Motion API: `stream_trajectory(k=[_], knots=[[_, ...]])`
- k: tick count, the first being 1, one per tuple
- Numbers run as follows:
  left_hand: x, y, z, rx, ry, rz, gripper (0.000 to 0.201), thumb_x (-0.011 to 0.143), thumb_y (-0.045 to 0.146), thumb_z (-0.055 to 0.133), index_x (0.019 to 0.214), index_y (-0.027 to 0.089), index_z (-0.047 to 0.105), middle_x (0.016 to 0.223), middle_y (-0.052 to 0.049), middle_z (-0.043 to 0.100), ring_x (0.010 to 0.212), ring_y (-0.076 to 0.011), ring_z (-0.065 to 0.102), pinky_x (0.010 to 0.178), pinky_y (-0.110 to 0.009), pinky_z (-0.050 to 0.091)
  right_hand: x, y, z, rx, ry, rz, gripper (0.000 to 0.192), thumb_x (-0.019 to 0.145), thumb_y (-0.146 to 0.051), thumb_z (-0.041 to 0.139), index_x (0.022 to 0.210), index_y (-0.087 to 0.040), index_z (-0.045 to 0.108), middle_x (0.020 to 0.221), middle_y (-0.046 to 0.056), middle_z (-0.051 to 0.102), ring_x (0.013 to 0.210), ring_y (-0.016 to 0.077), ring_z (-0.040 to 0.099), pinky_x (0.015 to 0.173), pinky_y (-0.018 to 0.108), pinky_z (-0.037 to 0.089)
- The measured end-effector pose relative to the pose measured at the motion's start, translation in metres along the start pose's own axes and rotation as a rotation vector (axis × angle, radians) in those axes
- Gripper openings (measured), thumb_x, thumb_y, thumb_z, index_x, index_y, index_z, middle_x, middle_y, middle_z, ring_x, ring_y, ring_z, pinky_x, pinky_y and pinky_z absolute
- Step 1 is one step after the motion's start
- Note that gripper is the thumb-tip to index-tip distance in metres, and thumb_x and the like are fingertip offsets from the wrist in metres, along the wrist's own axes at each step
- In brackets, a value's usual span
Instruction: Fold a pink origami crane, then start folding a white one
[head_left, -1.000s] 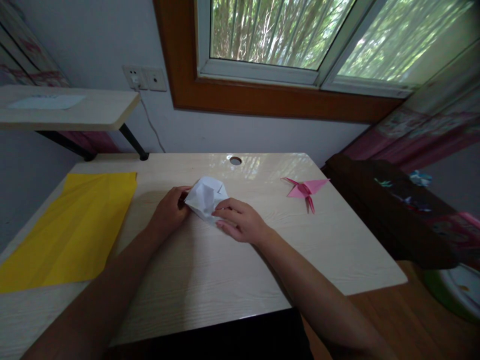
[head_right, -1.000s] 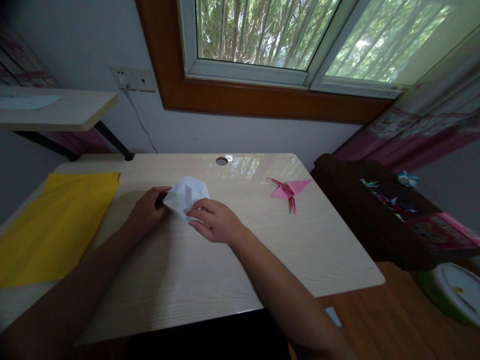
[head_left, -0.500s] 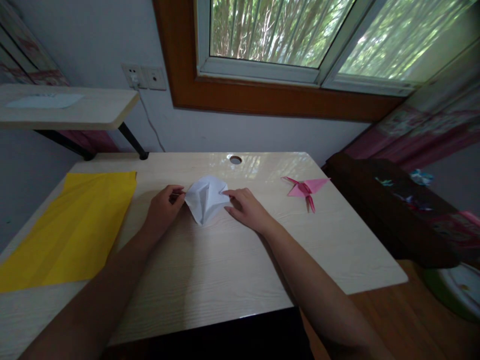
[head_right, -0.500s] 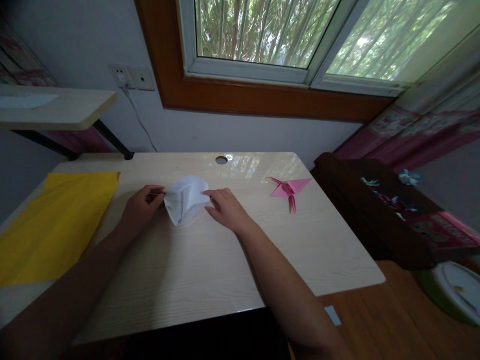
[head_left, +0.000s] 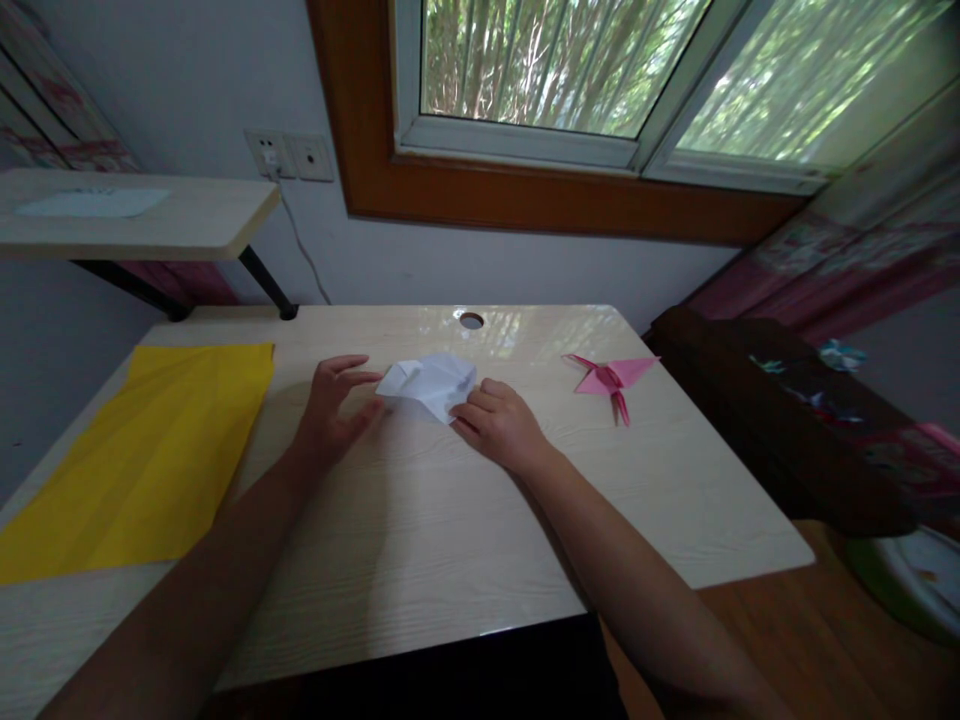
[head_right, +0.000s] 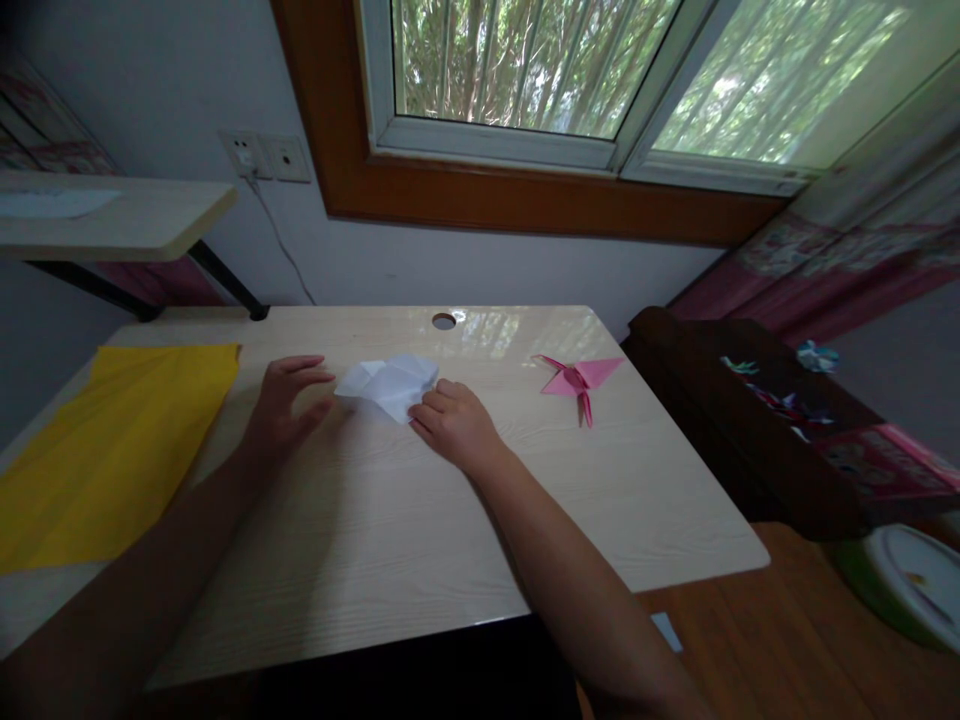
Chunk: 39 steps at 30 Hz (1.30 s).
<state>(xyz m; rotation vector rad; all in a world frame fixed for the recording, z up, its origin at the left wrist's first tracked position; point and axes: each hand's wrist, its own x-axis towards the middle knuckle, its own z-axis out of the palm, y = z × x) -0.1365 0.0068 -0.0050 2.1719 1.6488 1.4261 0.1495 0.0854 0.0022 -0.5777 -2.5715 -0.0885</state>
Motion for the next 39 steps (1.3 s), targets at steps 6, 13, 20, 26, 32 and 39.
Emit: stream_trajectory(k=[6, 13, 20, 26, 32, 39], knots=[[-0.006, 0.009, 0.008, 0.147, -0.263, 0.178, 0.048, 0.084, 0.041, 0.075, 0.128, 0.032, 0.058, 0.152, -0.01, 0.034, 0.143, -0.0333, 0.033, 0.113, -0.054, 0.04, 0.0, -0.011, -0.006, 0.007, 0.064, -0.001, 0.013, 0.093, -0.035, 0.066, 0.091, -0.026, 0.075, 0.099, 0.008, 0.065, 0.097, 0.0249, 0.05, 0.086, 0.042, 0.039], [-0.007, 0.006, 0.01, 0.124, -0.314, 0.196, 0.028, 0.082, 0.024, 0.074, 0.104, 0.024, 0.056, 0.145, -0.012, 0.045, 0.136, -0.0317, 0.042, 0.113, -0.054, 0.04, 0.005, -0.016, -0.006, 0.173, 0.077, -0.091, 0.008, 0.092, -0.032, 0.068, 0.091, -0.025, 0.071, 0.119, 0.006, 0.067, 0.119, 0.0281, 0.053, 0.101, 0.047, 0.04], [-0.004, 0.002, 0.009, 0.027, -0.301, 0.182, 0.017, 0.085, 0.015, 0.067, 0.098, 0.022, 0.058, 0.143, -0.012, 0.046, 0.142, -0.0305, 0.04, 0.117, -0.053, 0.038, 0.002, -0.004, -0.004, 0.257, 0.016, -0.01, 0.029, 0.095, -0.038, 0.064, 0.119, -0.022, 0.064, 0.11, 0.01, 0.071, 0.101, 0.0244, 0.062, 0.088, 0.04, 0.045], [-0.003, 0.003, 0.009, -0.024, -0.333, 0.185, 0.017, 0.087, 0.017, 0.066, 0.101, 0.022, 0.059, 0.141, -0.013, 0.049, 0.145, -0.0308, 0.038, 0.116, -0.055, 0.04, 0.002, -0.006, -0.005, 0.162, -0.041, 0.007, 0.016, 0.092, -0.034, 0.069, 0.105, -0.025, 0.071, 0.099, 0.005, 0.075, 0.098, 0.0249, 0.056, 0.09, 0.042, 0.035], [-0.003, 0.006, 0.009, 0.008, -0.336, 0.249, 0.018, 0.086, 0.024, 0.071, 0.102, 0.024, 0.063, 0.138, -0.01, 0.056, 0.145, -0.0306, 0.036, 0.116, -0.055, 0.038, 0.006, -0.011, -0.005, 0.192, -0.045, -0.013, 0.013, 0.093, -0.034, 0.067, 0.101, -0.027, 0.073, 0.099, 0.004, 0.075, 0.096, 0.0235, 0.057, 0.09, 0.041, 0.036], [-0.002, 0.006, 0.009, -0.013, -0.382, 0.198, 0.01, 0.086, 0.035, 0.073, 0.087, 0.025, 0.072, 0.133, -0.007, 0.062, 0.141, -0.0302, 0.04, 0.116, -0.052, 0.036, 0.005, -0.011, -0.001, 0.235, -0.018, -0.013, 0.018, 0.091, -0.03, 0.068, 0.108, -0.027, 0.075, 0.094, 0.004, 0.077, 0.088, 0.0223, 0.059, 0.084, 0.039, 0.038]])
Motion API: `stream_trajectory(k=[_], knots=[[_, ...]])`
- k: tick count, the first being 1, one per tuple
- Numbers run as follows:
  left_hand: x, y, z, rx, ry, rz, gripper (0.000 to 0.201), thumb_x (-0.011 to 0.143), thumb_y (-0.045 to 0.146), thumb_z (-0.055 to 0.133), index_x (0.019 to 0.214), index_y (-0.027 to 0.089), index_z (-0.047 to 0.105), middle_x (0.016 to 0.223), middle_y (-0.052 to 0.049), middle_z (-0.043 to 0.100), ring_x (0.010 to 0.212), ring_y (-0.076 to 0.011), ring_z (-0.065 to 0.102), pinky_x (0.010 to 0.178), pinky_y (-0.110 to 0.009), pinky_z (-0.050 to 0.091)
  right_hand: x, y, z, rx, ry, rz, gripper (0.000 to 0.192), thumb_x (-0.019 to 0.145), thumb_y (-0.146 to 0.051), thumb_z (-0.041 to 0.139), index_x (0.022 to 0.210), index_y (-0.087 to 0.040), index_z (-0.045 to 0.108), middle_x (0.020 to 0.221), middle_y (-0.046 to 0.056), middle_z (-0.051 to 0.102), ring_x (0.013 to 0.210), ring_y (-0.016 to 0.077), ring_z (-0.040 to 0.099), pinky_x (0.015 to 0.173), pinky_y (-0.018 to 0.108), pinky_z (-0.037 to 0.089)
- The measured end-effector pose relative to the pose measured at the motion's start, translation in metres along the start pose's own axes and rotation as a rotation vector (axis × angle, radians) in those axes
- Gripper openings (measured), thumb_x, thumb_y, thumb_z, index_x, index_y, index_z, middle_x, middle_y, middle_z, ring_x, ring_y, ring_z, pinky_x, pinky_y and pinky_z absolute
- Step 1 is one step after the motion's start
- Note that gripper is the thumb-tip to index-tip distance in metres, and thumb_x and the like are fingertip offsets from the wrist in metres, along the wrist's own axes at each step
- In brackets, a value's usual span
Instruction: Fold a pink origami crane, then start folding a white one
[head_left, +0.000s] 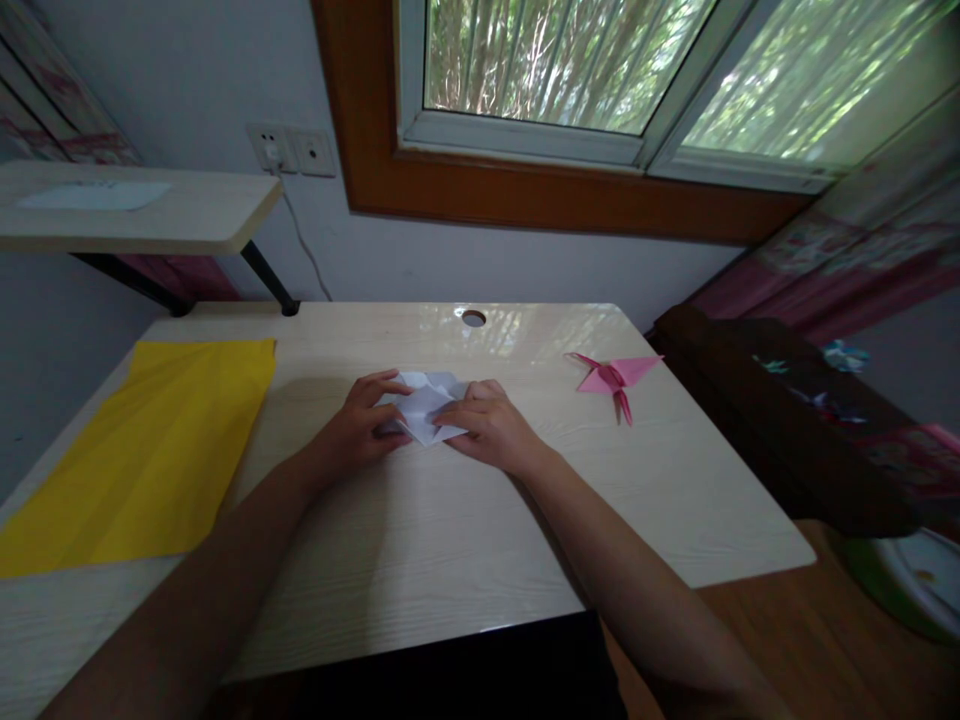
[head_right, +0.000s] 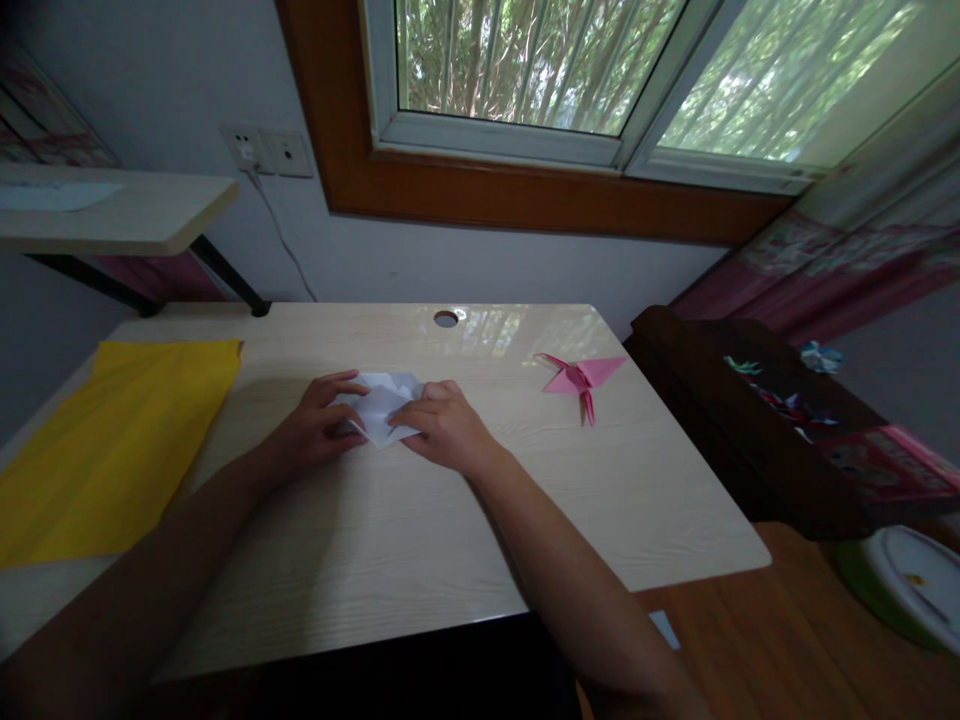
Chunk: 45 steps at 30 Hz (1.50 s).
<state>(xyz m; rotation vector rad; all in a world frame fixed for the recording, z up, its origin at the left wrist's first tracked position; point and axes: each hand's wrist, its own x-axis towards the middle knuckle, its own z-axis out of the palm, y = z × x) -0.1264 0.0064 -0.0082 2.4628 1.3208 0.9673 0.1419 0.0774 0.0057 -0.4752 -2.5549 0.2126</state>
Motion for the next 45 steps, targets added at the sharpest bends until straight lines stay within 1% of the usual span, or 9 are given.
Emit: stream_trajectory(k=[5, 12, 19, 24, 28, 35, 39, 43, 45], knots=[[0.0, -0.004, -0.001, -0.107, -0.024, -0.056, 0.014, 0.087, 0.038, 0.073, 0.09, 0.025, 0.074, 0.134, -0.007, 0.062, 0.14, -0.0289, 0.042, 0.117, -0.052, 0.035, 0.003, 0.001, 0.001, 0.051, 0.067, 0.025, 0.012, 0.088, -0.033, 0.073, 0.096, -0.026, 0.078, 0.083, 0.004, 0.074, 0.086, 0.0217, 0.059, 0.082, 0.038, 0.039], [0.002, -0.01, -0.001, -0.191, 0.032, -0.179, 0.021, 0.095, 0.038, 0.06, 0.084, 0.022, 0.068, 0.131, -0.009, 0.063, 0.134, -0.0264, 0.05, 0.115, -0.053, 0.04, 0.005, 0.006, -0.004, 0.226, 0.011, 0.168, 0.013, 0.087, -0.039, 0.075, 0.094, -0.029, 0.08, 0.085, 0.002, 0.075, 0.089, 0.0201, 0.059, 0.086, 0.037, 0.042], [0.002, -0.009, 0.0, -0.164, 0.063, -0.162, 0.025, 0.094, 0.04, 0.061, 0.078, 0.022, 0.069, 0.137, -0.009, 0.058, 0.134, -0.0278, 0.05, 0.117, -0.052, 0.038, 0.002, 0.014, -0.002, 0.262, 0.026, 0.137, 0.011, 0.086, -0.037, 0.076, 0.093, -0.03, 0.08, 0.091, 0.002, 0.077, 0.11, 0.0227, 0.061, 0.098, 0.039, 0.045], [0.002, -0.005, -0.005, -0.22, 0.018, -0.215, 0.025, 0.097, 0.042, 0.056, 0.089, 0.023, 0.071, 0.126, -0.008, 0.065, 0.115, -0.0244, 0.062, 0.104, -0.046, 0.05, 0.003, 0.015, -0.003, 0.261, -0.022, 0.105, 0.021, 0.092, -0.042, 0.068, 0.093, -0.025, 0.08, 0.084, 0.004, 0.074, 0.082, 0.0178, 0.067, 0.084, 0.034, 0.049], [0.003, -0.003, -0.006, -0.231, 0.004, -0.243, 0.025, 0.098, 0.039, 0.053, 0.091, 0.024, 0.072, 0.121, -0.006, 0.067, 0.108, -0.0223, 0.064, 0.099, -0.041, 0.052, 0.002, 0.017, -0.004, 0.233, -0.025, 0.108, 0.02, 0.093, -0.04, 0.067, 0.092, -0.023, 0.077, 0.077, 0.002, 0.072, 0.077, 0.017, 0.066, 0.082, 0.034, 0.048], [0.0, -0.009, -0.005, -0.165, 0.07, -0.276, 0.02, 0.093, 0.041, 0.061, 0.092, 0.024, 0.073, 0.12, -0.008, 0.066, 0.109, -0.0245, 0.064, 0.099, -0.045, 0.053, -0.002, 0.019, -0.008, 0.251, 0.105, 0.105, 0.012, 0.091, -0.033, 0.071, 0.1, -0.026, 0.075, 0.097, 0.005, 0.075, 0.099, 0.0208, 0.067, 0.093, 0.039, 0.051], [-0.003, -0.013, -0.007, -0.103, 0.135, -0.278, 0.017, 0.089, 0.039, 0.067, 0.09, 0.023, 0.073, 0.131, -0.009, 0.057, 0.12, -0.0272, 0.058, 0.101, -0.047, 0.054, -0.008, 0.025, -0.006, 0.281, 0.227, 0.197, 0.013, 0.083, -0.031, 0.079, 0.094, -0.027, 0.074, 0.12, 0.008, 0.065, 0.116, 0.0246, 0.06, 0.1, 0.048, 0.05], [-0.007, -0.018, -0.006, -0.129, 0.156, -0.347, 0.019, 0.087, 0.039, 0.069, 0.096, 0.023, 0.071, 0.143, -0.01, 0.045, 0.107, -0.0227, 0.064, 0.092, -0.044, 0.059, -0.012, 0.032, -0.004, 0.371, 0.209, 0.251, 0.02, 0.081, -0.028, 0.08, 0.099, -0.026, 0.072, 0.131, 0.01, 0.056, 0.124, 0.0259, 0.056, 0.102, 0.046, 0.051], [-0.008, -0.022, -0.006, -0.114, 0.135, -0.35, 0.017, 0.087, 0.037, 0.069, 0.095, 0.022, 0.071, 0.139, -0.01, 0.049, 0.109, -0.0236, 0.063, 0.092, -0.043, 0.058, -0.013, 0.034, -0.004, 0.392, 0.184, 0.257, 0.018, 0.085, -0.025, 0.076, 0.102, -0.025, 0.071, 0.129, 0.011, 0.057, 0.119, 0.0241, 0.059, 0.096, 0.042, 0.054]])
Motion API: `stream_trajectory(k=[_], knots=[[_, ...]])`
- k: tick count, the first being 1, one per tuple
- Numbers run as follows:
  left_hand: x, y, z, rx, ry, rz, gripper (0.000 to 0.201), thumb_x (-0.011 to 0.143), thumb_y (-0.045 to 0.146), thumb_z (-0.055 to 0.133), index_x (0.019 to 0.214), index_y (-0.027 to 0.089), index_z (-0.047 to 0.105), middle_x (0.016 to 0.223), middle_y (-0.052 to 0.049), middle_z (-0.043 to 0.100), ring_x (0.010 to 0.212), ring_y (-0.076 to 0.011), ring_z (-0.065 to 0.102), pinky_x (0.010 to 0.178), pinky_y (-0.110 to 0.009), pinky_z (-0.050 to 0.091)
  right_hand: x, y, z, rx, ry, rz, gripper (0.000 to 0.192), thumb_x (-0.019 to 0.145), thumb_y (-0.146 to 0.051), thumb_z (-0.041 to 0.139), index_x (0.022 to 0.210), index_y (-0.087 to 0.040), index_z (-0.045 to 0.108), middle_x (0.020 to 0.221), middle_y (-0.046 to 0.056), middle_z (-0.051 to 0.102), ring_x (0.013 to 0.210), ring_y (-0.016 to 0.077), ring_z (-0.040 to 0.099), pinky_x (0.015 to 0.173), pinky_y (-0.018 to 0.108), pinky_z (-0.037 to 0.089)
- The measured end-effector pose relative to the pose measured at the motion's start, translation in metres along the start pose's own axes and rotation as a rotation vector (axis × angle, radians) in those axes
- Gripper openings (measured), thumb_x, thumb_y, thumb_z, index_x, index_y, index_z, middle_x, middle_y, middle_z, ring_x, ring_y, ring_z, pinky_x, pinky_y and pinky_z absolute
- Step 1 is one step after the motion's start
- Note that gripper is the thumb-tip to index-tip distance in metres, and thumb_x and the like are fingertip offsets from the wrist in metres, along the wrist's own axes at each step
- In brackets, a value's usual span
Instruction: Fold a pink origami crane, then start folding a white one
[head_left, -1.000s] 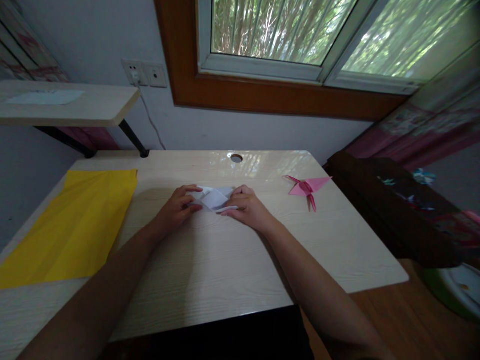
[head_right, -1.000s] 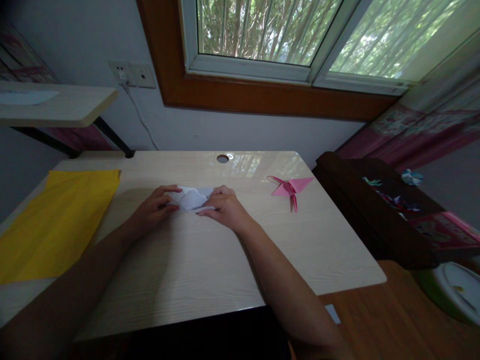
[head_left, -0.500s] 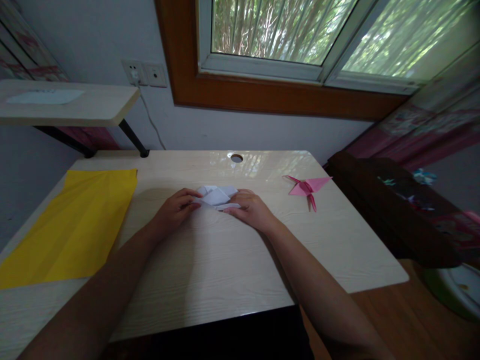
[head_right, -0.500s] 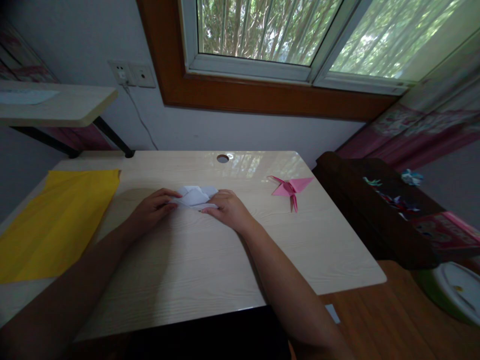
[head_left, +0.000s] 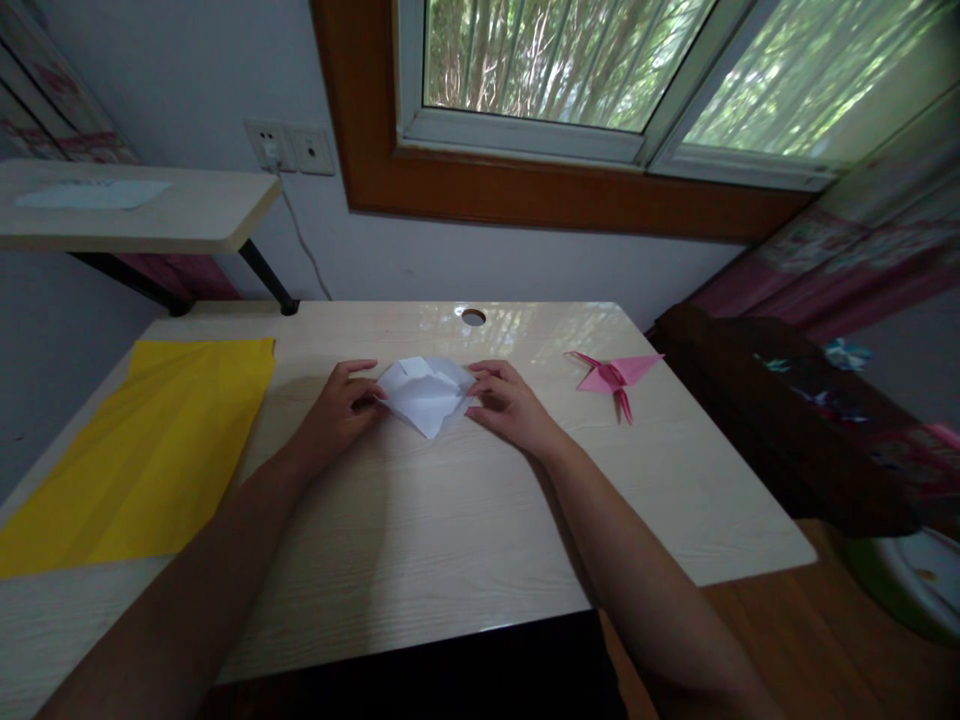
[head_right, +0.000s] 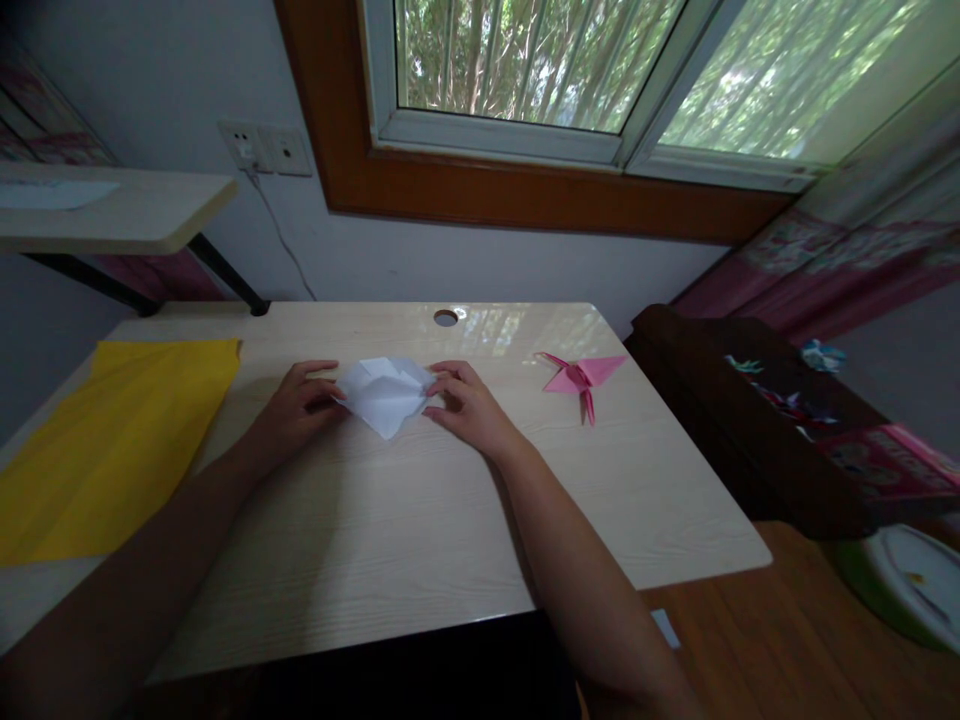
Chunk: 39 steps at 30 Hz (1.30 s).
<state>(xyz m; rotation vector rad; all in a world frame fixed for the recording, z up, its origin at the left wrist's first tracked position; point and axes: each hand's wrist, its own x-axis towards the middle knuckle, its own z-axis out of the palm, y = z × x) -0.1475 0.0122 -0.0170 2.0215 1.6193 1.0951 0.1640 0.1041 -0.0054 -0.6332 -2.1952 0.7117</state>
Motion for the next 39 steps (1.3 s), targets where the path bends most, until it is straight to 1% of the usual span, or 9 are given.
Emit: stream_trajectory(k=[3, 6, 9, 14, 20, 24, 29, 33, 39], knots=[[0.002, -0.003, -0.002, 0.059, -0.062, 0.022, 0.012, 0.087, 0.035, 0.068, 0.092, 0.023, 0.069, 0.116, -0.007, 0.064, 0.105, -0.0247, 0.063, 0.091, -0.043, 0.056, 0.0, 0.001, -0.003, -0.024, -0.053, 0.04, 0.018, 0.089, -0.024, 0.07, 0.106, -0.022, 0.07, 0.113, 0.01, 0.066, 0.097, 0.02, 0.065, 0.082, 0.035, 0.056], [0.002, -0.003, -0.006, 0.086, -0.094, 0.023, 0.01, 0.088, 0.033, 0.066, 0.092, 0.024, 0.068, 0.102, -0.004, 0.068, 0.093, -0.0233, 0.065, 0.087, -0.041, 0.055, 0.0, 0.0, -0.008, -0.087, -0.107, 0.064, 0.015, 0.09, -0.024, 0.069, 0.104, -0.021, 0.07, 0.098, 0.007, 0.07, 0.085, 0.018, 0.066, 0.078, 0.032, 0.053], [0.002, -0.002, -0.008, 0.092, -0.11, 0.027, 0.011, 0.089, 0.034, 0.064, 0.089, 0.024, 0.068, 0.099, -0.004, 0.07, 0.091, -0.0235, 0.066, 0.084, -0.039, 0.053, 0.0, -0.001, -0.013, -0.131, -0.136, 0.06, 0.007, 0.091, -0.025, 0.068, 0.095, -0.02, 0.072, 0.092, 0.006, 0.072, 0.084, 0.0183, 0.067, 0.078, 0.031, 0.052], [0.002, -0.002, -0.011, 0.088, -0.142, 0.003, 0.015, 0.091, 0.035, 0.059, 0.088, 0.024, 0.068, 0.095, -0.004, 0.071, 0.088, -0.0233, 0.066, 0.08, -0.036, 0.051, 0.0, -0.001, -0.017, -0.135, -0.147, 0.063, 0.01, 0.092, -0.027, 0.067, 0.089, -0.02, 0.072, 0.088, 0.006, 0.072, 0.081, 0.0189, 0.067, 0.076, 0.031, 0.051], [0.002, 0.005, -0.014, 0.13, -0.119, -0.183, 0.019, 0.09, 0.04, 0.06, 0.088, 0.022, 0.067, 0.087, -0.003, 0.071, 0.08, -0.0226, 0.063, 0.076, -0.034, 0.047, -0.001, -0.001, -0.016, -0.1, -0.128, 0.125, 0.012, 0.091, -0.03, 0.067, 0.086, -0.019, 0.072, 0.087, 0.005, 0.072, 0.08, 0.018, 0.067, 0.074, 0.029, 0.049], [0.001, 0.007, -0.013, 0.043, -0.085, -0.288, 0.026, 0.088, 0.048, 0.063, 0.089, 0.022, 0.066, 0.083, -0.001, 0.07, 0.076, -0.0217, 0.062, 0.07, -0.032, 0.044, -0.003, -0.003, -0.014, 0.0, -0.066, 0.228, 0.014, 0.087, -0.032, 0.069, 0.084, -0.019, 0.07, 0.084, 0.004, 0.07, 0.076, 0.0171, 0.063, 0.07, 0.028, 0.047], [0.002, 0.009, -0.008, -0.21, -0.028, -0.424, 0.038, 0.077, 0.055, 0.073, 0.087, 0.021, 0.059, 0.08, 0.001, 0.065, 0.072, -0.0183, 0.06, 0.064, -0.028, 0.042, -0.005, -0.004, -0.008, 0.191, -0.022, 0.368, 0.024, 0.086, -0.041, 0.069, 0.084, -0.018, 0.066, 0.078, 0.001, 0.064, 0.068, 0.0142, 0.055, 0.062, 0.026, 0.042], [0.004, 0.017, -0.005, -0.275, -0.011, -0.457, 0.047, 0.07, 0.059, 0.078, 0.083, 0.021, 0.052, 0.073, 0.003, 0.058, 0.066, -0.0156, 0.053, 0.058, -0.025, 0.038, -0.004, -0.004, 0.002, 0.332, -0.01, 0.417, 0.028, 0.086, -0.046, 0.07, 0.084, -0.019, 0.06, 0.072, -0.002, 0.059, 0.063, 0.0125, 0.05, 0.058, 0.025, 0.036], [0.004, 0.026, -0.002, -0.233, 0.02, -0.494, 0.049, 0.071, 0.06, 0.077, 0.081, 0.022, 0.047, 0.069, 0.005, 0.052, 0.063, -0.0145, 0.048, 0.056, -0.025, 0.034, 0.0, -0.005, 0.016, 0.628, 0.006, 0.48, 0.032, 0.084, -0.047, 0.071, 0.088, -0.023, 0.05, 0.077, -0.001, 0.066, 0.072, 0.0163, 0.061, 0.064, 0.027, 0.042]])
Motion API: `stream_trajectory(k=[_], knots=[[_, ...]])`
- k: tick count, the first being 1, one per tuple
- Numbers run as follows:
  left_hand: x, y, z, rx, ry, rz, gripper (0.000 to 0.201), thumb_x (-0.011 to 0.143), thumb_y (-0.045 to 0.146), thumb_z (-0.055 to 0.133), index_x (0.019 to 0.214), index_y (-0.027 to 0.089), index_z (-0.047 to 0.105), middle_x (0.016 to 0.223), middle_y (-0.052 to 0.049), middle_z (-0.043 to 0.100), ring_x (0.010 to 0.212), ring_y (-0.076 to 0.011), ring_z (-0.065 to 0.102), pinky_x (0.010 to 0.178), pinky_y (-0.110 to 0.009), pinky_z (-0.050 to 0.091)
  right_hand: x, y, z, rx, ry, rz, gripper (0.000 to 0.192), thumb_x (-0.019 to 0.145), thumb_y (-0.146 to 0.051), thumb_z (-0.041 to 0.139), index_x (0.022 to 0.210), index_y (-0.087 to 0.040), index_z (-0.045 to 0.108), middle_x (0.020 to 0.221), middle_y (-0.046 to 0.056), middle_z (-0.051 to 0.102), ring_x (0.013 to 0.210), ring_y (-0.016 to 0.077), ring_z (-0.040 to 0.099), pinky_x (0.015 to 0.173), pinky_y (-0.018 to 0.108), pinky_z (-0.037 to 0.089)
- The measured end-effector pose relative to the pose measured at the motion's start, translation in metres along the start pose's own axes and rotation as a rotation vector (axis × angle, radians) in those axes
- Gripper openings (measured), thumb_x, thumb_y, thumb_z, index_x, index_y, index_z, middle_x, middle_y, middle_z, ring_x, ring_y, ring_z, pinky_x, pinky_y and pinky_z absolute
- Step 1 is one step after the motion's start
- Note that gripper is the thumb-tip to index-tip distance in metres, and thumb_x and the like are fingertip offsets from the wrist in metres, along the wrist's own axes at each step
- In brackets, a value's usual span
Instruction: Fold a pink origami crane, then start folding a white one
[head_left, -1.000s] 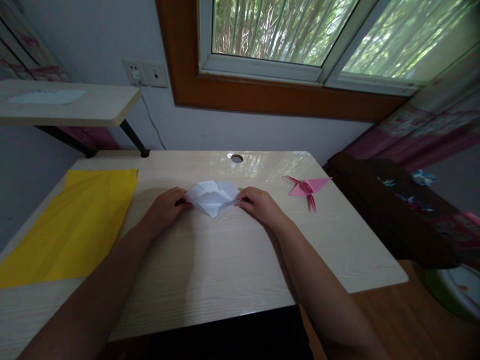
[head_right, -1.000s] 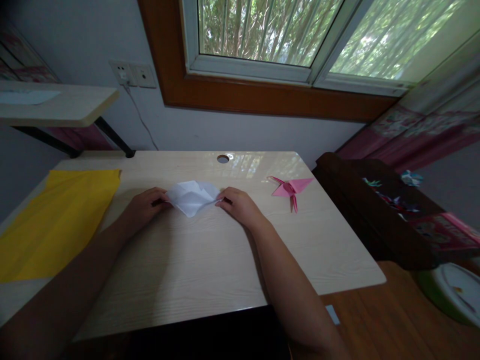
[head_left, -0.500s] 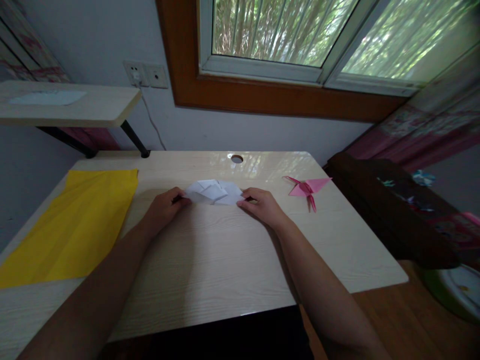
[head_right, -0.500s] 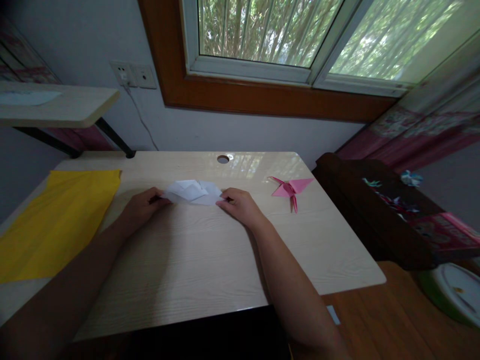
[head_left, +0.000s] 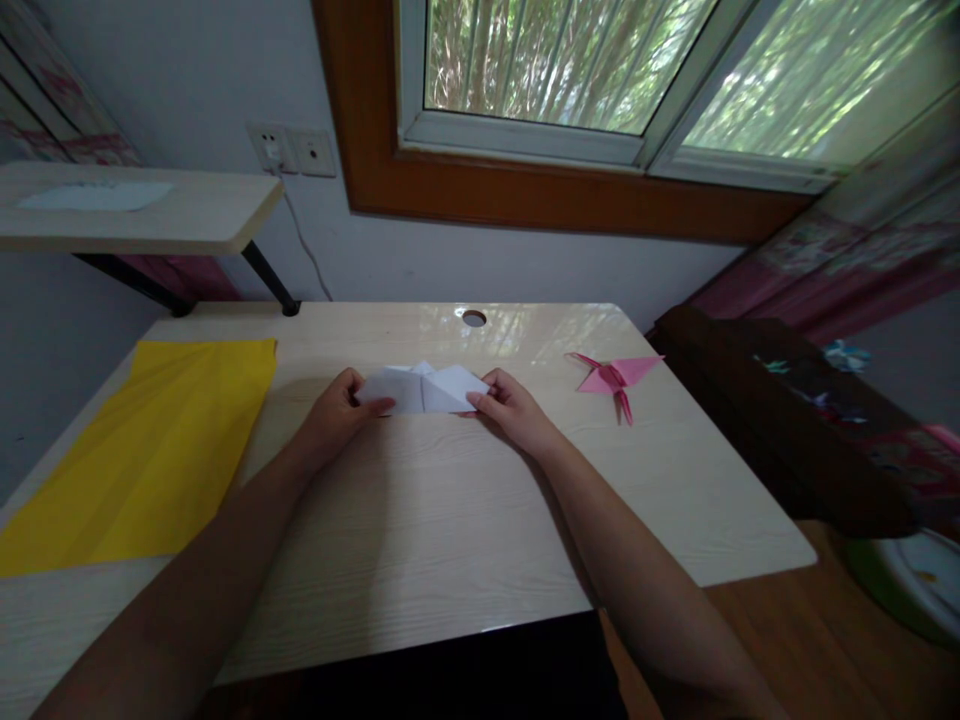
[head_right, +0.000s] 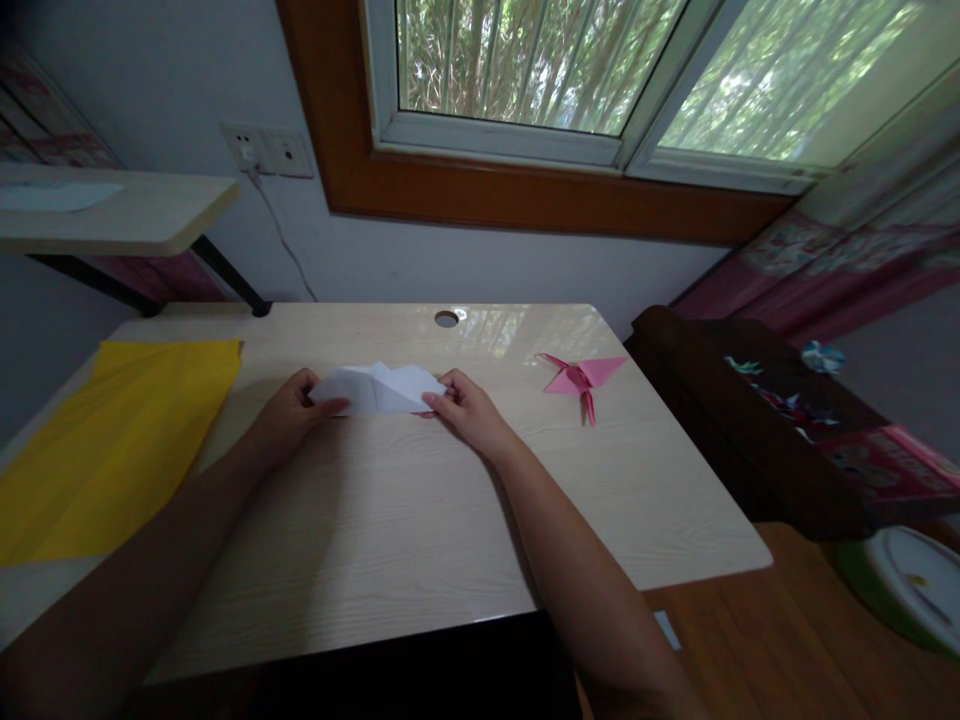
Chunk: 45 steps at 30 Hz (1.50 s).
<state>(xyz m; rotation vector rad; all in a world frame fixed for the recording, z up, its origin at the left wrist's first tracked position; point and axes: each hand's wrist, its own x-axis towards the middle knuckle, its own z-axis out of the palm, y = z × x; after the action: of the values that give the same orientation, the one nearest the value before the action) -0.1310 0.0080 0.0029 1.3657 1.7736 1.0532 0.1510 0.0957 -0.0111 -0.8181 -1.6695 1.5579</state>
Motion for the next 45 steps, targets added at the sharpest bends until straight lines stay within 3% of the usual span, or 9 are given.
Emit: stream_trajectory(k=[9, 12, 15, 17, 25, 31, 34, 39, 45], knots=[[0.0, -0.004, 0.013, -0.072, 0.099, 0.068, 0.05, 0.069, 0.051, 0.082, 0.083, 0.023, 0.043, 0.07, 0.007, 0.048, 0.06, -0.0117, 0.046, 0.054, -0.023, 0.035, 0.004, -0.001, 0.011, -0.051, 0.103, -0.012, 0.062, 0.06, -0.04, 0.09, 0.095, -0.026, 0.041, 0.082, -0.006, 0.051, 0.07, 0.0129, 0.05, 0.058, 0.023, 0.038], [-0.001, -0.005, 0.017, -0.203, 0.057, 0.113, 0.058, 0.069, 0.046, 0.083, 0.106, 0.024, 0.045, 0.086, 0.004, 0.061, 0.068, -0.0137, 0.058, 0.059, -0.023, 0.043, 0.004, 0.0, 0.011, -0.063, 0.117, -0.017, 0.06, 0.063, -0.042, 0.089, 0.095, -0.026, 0.04, 0.082, -0.006, 0.049, 0.07, 0.013, 0.048, 0.058, 0.023, 0.037], [-0.003, -0.003, 0.018, -0.336, -0.03, 0.131, 0.083, 0.071, 0.041, 0.083, 0.137, 0.027, 0.034, 0.1, -0.002, 0.07, 0.082, -0.018, 0.068, 0.072, -0.028, 0.051, 0.006, 0.003, 0.01, -0.036, 0.14, -0.044, 0.06, 0.062, -0.04, 0.089, 0.095, -0.026, 0.041, 0.081, -0.006, 0.048, 0.07, 0.0129, 0.048, 0.058, 0.023, 0.037], [-0.003, -0.001, 0.017, -0.341, -0.059, 0.125, 0.087, 0.072, 0.039, 0.082, 0.143, 0.027, 0.034, 0.1, -0.003, 0.072, 0.087, -0.0195, 0.069, 0.078, -0.031, 0.052, 0.006, 0.003, 0.01, -0.001, 0.145, -0.06, 0.06, 0.063, -0.039, 0.089, 0.099, -0.027, 0.042, 0.082, -0.006, 0.05, 0.071, 0.0134, 0.05, 0.059, 0.023, 0.038], [0.0, -0.002, 0.015, -0.197, -0.153, 0.104, 0.058, 0.071, 0.044, 0.081, 0.122, 0.022, 0.062, 0.109, -0.006, 0.072, 0.097, -0.0251, 0.068, 0.082, -0.035, 0.053, 0.006, -0.009, 0.013, 0.1, 0.144, -0.053, 0.086, 0.065, -0.034, 0.089, 0.135, -0.029, 0.039, 0.087, -0.002, 0.061, 0.074, 0.0154, 0.058, 0.065, 0.027, 0.047], [-0.002, 0.007, 0.013, -0.146, -0.287, 0.03, 0.065, 0.067, 0.05, 0.082, 0.125, 0.024, 0.065, 0.115, -0.008, 0.072, 0.098, -0.0285, 0.068, 0.077, -0.035, 0.054, 0.004, -0.006, 0.014, 0.068, 0.074, -0.006, 0.085, 0.068, -0.035, 0.086, 0.138, -0.031, 0.038, 0.083, -0.004, 0.063, 0.067, 0.0145, 0.058, 0.061, 0.026, 0.047], [-0.003, 0.012, 0.013, -0.079, -0.271, -0.006, 0.062, 0.067, 0.054, 0.081, 0.121, 0.024, 0.069, 0.117, -0.009, 0.072, 0.105, -0.0306, 0.067, 0.081, -0.036, 0.053, 0.001, -0.006, 0.016, -0.016, 0.03, -0.022, 0.083, 0.069, -0.032, 0.086, 0.138, -0.03, 0.042, 0.094, 0.0, 0.063, 0.073, 0.0158, 0.059, 0.062, 0.027, 0.049], [-0.003, 0.014, 0.018, -0.135, -0.246, -0.032, 0.074, 0.067, 0.053, 0.082, 0.133, 0.026, 0.063, 0.113, -0.008, 0.073, 0.103, -0.0276, 0.068, 0.081, -0.034, 0.052, -0.003, -0.011, 0.022, -0.091, -0.008, -0.051, 0.078, 0.069, -0.03, 0.087, 0.137, -0.03, 0.048, 0.105, 0.004, 0.062, 0.085, 0.0202, 0.061, 0.068, 0.031, 0.052], [-0.006, 0.016, 0.017, -0.084, -0.278, -0.059, 0.041, 0.074, 0.058, 0.075, 0.092, 0.021, 0.078, 0.085, -0.003, 0.075, 0.074, -0.0204, 0.064, 0.06, -0.027, 0.041, -0.002, -0.011, 0.027, -0.073, -0.033, -0.046, 0.077, 0.07, -0.033, 0.086, 0.136, -0.029, 0.047, 0.098, 0.002, 0.062, 0.077, 0.017, 0.059, 0.062, 0.028, 0.049]])
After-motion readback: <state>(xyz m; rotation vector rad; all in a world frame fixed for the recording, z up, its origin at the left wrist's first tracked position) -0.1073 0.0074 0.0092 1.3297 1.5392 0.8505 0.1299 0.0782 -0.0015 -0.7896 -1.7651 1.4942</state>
